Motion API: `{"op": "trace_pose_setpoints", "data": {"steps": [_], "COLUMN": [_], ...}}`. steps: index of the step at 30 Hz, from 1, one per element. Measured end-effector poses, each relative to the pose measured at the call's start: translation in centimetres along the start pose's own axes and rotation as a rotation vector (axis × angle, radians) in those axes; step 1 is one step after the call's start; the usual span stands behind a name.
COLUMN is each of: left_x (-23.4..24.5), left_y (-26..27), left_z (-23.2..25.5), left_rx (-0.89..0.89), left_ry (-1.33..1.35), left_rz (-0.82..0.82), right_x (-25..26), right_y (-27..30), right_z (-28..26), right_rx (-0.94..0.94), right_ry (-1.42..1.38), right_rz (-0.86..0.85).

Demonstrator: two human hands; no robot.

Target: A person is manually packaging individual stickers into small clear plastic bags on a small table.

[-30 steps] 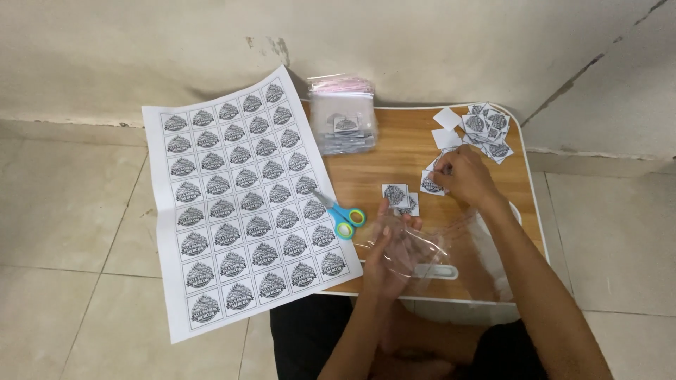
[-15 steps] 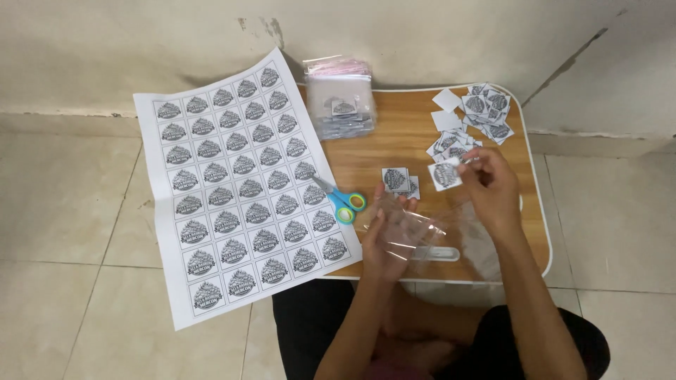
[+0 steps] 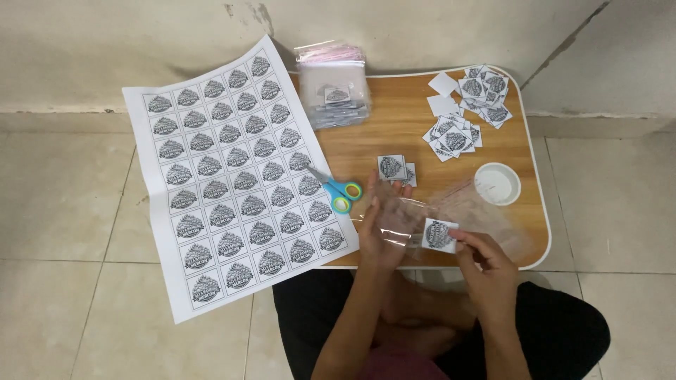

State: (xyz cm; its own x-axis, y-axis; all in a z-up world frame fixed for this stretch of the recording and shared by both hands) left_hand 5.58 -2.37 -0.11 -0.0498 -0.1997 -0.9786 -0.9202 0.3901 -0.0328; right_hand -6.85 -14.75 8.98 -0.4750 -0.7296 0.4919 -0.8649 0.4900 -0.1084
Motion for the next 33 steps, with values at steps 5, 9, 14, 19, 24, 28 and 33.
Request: {"op": "trace_pose_setpoints", "data": {"steps": [5,9,14,19,24,28,33], "left_x": [-0.3,-1.7,-1.6,-2.7,-2.2,-2.3,-2.5], "left_y": [0.3,0.9,0.9,1.3,1.4,1.7,1.9], "left_z": [0.2,0.0,-0.6,-1.0,-1.7,-1.8,-2.0], "left_rx": [-0.026,-0.008,0.080,0.139,0.201,0.215,0.218], "left_ry": [-0.072,-0.247,-0.091,-0.096,-0.081,-0.196,-0.258], "left_rz": [-0.051,-0.080,-0.056,-0.110,-0.143,-0.170,-0.168], "right_x": [-2.1,-4.0,-4.3,-4.4,-4.7,-4.8,-5.1], "right_y": [0.2,0.2,0.1,-0.2,-0.3,-0.4,-0.6], "right_z": [-0.5,2.4,0.3,-1.3,-1.4,-1.1,-1.1], "right_rx": [-0.031,-0.145,-0.262,-0.308,-0.320,-0.328,-0.372], "right_ry": [-0.049,-0.040,-0.145,-0.226,-0.352,-0.374,-0.355], "right_rz": [-0.179,-0.288,-0.398,-0.490,-0.474,-0.454,-0.436]}}
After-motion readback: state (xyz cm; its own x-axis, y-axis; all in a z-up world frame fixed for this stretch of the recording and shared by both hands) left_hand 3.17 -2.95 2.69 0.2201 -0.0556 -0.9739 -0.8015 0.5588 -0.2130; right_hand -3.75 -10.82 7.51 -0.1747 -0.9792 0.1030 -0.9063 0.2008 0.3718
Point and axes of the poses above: each hand's wrist, its own y-axis away from the middle knuckle, its own x-axis out of the back of the hand, z = x × y, the point moved 6 cm from there along -y, towards the middle knuckle, and after that the axes turned 11 degrees about y, right-handed, at the moved point
